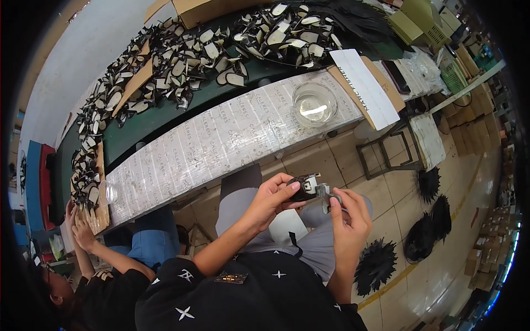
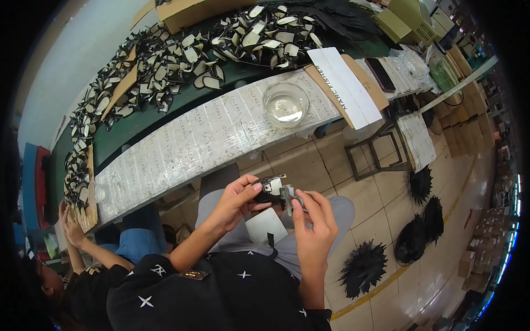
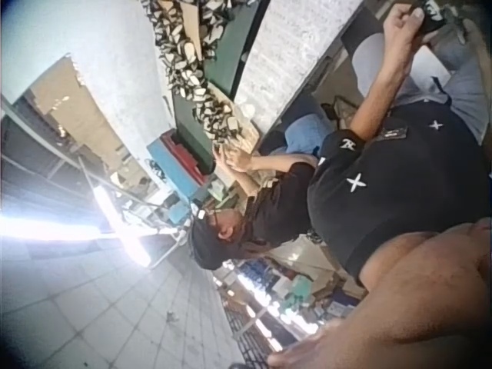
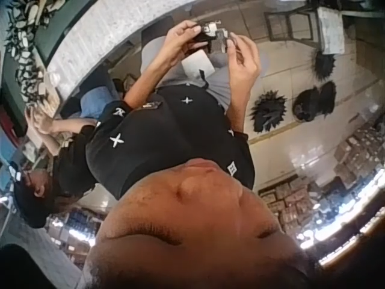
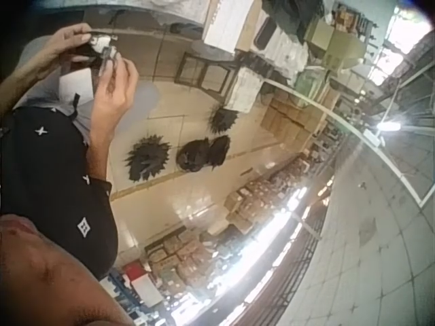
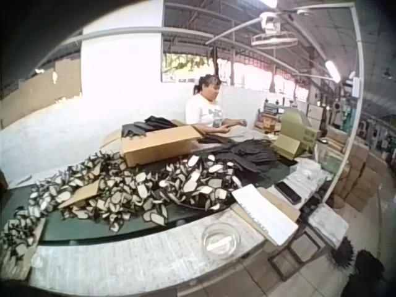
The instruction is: Applying adhesive and assembling small black and white shoe components at a factory workbench.
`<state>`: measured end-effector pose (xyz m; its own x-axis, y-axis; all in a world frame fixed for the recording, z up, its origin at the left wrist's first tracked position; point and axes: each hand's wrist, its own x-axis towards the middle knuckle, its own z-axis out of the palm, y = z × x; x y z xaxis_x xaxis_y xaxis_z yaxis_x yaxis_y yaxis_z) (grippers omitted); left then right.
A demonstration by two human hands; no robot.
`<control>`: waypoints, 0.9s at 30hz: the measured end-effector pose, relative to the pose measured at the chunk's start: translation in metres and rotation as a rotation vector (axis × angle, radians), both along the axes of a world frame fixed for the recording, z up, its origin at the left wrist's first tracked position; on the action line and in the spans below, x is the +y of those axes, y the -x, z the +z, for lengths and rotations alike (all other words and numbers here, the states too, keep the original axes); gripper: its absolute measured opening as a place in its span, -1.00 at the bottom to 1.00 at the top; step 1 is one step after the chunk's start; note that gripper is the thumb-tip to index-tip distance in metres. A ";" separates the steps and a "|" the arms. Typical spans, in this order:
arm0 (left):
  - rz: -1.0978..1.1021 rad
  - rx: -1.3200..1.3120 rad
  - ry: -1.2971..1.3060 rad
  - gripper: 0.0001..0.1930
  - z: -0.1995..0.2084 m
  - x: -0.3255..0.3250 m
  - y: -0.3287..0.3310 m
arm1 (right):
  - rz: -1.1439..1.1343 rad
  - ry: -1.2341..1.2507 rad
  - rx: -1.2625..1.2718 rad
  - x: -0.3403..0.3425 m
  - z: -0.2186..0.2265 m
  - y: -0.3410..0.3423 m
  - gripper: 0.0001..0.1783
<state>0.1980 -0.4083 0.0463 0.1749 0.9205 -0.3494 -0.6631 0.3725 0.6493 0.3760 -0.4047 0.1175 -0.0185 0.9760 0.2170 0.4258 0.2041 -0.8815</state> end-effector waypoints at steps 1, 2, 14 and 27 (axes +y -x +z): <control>-0.002 -0.003 -0.001 -0.78 0.001 0.000 0.000 | -0.002 -0.001 -0.003 0.000 0.000 -0.002 -0.78; 0.005 -0.007 0.010 -0.78 0.003 0.000 -0.001 | -0.032 -0.015 -0.020 0.000 0.000 -0.003 -0.78; -0.088 -0.167 0.064 -0.75 0.007 -0.005 0.004 | -0.187 0.036 0.204 0.002 -0.032 -0.060 -0.77; -0.302 -1.181 -0.206 -0.64 0.040 0.003 -0.025 | -0.164 0.549 0.965 -0.012 -0.218 -0.115 -0.76</control>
<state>0.2227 -0.4057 0.0864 0.4995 0.8075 0.3139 -0.7874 0.5742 -0.2242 0.4915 -0.4171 -0.1003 0.0625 0.9189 -0.3895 -0.4980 -0.3095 -0.8101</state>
